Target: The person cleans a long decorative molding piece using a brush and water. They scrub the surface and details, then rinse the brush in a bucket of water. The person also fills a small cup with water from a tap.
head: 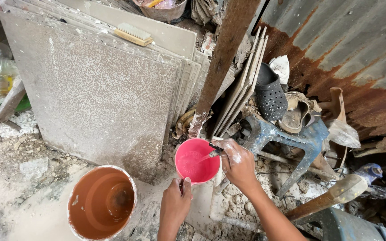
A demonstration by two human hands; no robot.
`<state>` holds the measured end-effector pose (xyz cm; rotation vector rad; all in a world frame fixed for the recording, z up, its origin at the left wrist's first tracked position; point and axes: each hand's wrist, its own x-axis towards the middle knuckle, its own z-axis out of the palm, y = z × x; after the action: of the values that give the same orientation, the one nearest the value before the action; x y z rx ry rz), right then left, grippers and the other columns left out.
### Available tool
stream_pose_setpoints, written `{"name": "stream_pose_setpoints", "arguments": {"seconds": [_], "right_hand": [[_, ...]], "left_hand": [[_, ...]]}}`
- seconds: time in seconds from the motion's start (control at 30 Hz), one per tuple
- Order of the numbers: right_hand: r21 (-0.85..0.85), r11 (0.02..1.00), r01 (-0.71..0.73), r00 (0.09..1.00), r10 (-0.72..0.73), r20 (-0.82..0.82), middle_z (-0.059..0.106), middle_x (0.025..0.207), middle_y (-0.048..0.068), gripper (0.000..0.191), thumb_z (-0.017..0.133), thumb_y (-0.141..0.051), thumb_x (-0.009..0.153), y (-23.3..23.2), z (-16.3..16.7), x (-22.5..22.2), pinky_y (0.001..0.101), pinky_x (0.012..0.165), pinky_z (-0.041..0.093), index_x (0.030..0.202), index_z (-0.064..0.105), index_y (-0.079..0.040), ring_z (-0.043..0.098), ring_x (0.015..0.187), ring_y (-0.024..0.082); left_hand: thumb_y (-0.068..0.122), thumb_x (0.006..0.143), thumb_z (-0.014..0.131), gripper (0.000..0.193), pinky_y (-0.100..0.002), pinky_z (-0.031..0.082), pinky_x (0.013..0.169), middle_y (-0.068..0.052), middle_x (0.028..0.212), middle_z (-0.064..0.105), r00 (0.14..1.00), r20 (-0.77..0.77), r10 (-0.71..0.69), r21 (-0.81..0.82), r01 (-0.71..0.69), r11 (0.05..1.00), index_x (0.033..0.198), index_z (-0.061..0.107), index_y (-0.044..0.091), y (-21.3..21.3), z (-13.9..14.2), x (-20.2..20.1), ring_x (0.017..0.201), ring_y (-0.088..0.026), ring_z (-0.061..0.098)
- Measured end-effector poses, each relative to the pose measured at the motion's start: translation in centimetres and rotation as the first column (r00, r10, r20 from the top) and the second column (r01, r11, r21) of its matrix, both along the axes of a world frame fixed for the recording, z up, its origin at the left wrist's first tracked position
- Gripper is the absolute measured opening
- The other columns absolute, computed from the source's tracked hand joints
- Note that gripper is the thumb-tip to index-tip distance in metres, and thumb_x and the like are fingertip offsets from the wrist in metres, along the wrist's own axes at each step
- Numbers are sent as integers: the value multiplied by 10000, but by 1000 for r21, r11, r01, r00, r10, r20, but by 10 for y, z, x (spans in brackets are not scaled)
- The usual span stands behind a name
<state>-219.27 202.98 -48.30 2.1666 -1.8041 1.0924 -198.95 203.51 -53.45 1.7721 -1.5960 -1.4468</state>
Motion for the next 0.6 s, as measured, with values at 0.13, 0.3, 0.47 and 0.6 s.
{"name": "stream_pose_setpoints", "arguments": {"seconds": [0.13,0.3,0.47,0.6], "right_hand": [[-10,1000,-17,1000,17,13,695,995,84,324,632,21,853,1,3,2,425,635,540,1138,692,-120,686,763,326],[67,998,3,999,-6,40,685,913,80,353,636,26,844,1,6,3,415,596,530,1145,715,-140,677,679,292],[64,998,11,999,-13,34,683,892,80,350,630,31,851,1,6,2,414,572,524,1143,722,-137,655,640,287],[30,1000,2,1000,-3,27,678,899,77,360,621,37,842,1,5,2,410,577,528,1142,715,-136,659,663,286]], "left_hand": [[361,1005,520,388,-432,532,665,-147,685,724,1000,-9,11,-24,-11,1000,904,651,10,-1,-2,1,632,-293,725],[361,1007,524,398,-435,541,680,-165,710,735,1000,-11,20,2,-20,1000,914,655,-3,-3,-4,1,652,-302,735],[348,1000,536,385,-437,552,676,-186,772,741,1000,-9,22,3,-21,1000,949,662,-12,-3,-8,0,672,-298,745],[347,992,553,398,-436,536,663,-190,762,731,999,-26,36,-90,-39,995,928,668,-29,-3,-10,1,670,-302,721]]}}
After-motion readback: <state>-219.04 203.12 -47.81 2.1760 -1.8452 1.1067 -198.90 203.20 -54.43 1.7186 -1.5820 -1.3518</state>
